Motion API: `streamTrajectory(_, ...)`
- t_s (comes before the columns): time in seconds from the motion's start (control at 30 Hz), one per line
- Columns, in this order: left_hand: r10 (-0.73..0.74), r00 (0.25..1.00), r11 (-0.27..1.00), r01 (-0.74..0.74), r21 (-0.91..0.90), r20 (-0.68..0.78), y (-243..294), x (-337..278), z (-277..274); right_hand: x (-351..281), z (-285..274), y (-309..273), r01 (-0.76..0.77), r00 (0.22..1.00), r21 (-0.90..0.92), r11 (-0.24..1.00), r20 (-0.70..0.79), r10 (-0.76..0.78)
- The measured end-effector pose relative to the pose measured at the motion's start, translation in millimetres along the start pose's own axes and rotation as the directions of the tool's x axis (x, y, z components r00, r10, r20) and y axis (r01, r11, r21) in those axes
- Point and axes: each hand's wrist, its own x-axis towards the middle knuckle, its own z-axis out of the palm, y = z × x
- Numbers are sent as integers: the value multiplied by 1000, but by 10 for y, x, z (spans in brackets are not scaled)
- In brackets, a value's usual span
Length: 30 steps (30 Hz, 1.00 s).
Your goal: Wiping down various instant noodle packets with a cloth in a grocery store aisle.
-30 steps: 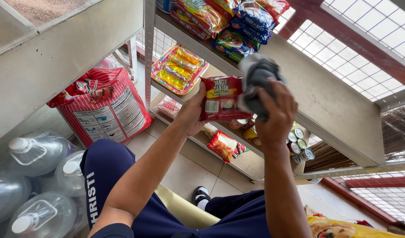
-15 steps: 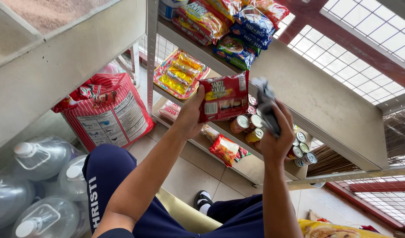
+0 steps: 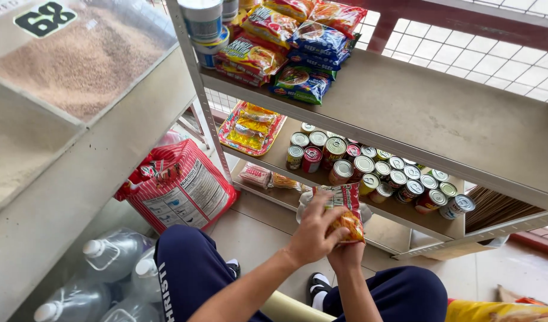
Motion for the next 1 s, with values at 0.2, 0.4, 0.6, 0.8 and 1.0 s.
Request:
streamTrajectory(0.2,-667,729,380,509,-772,153,-245,-45,116,385,-726,190,-39,998,-171,984,51,48)
streamTrajectory(0.4,-555,715,-277,323,-905,425,-626,-293,-146,480,-599,-181,-204,976,-22,979,70,205)
streamTrajectory(0.6,-709,679,-38,231,-972,189,-909,298,-547,741,-807,-573,-158,987,125,979,16,158)
streamTrajectory(0.8,-637,751,339,71,-938,-173,-851,1899,-1956,1274,-1290,-307,-195,981,101,976,7,196)
streamTrajectory(1.0,-802,539,389,149,-909,-255,-1148,2672,-2335,1452,-1276,-104,-331,944,-36,943,-16,330)
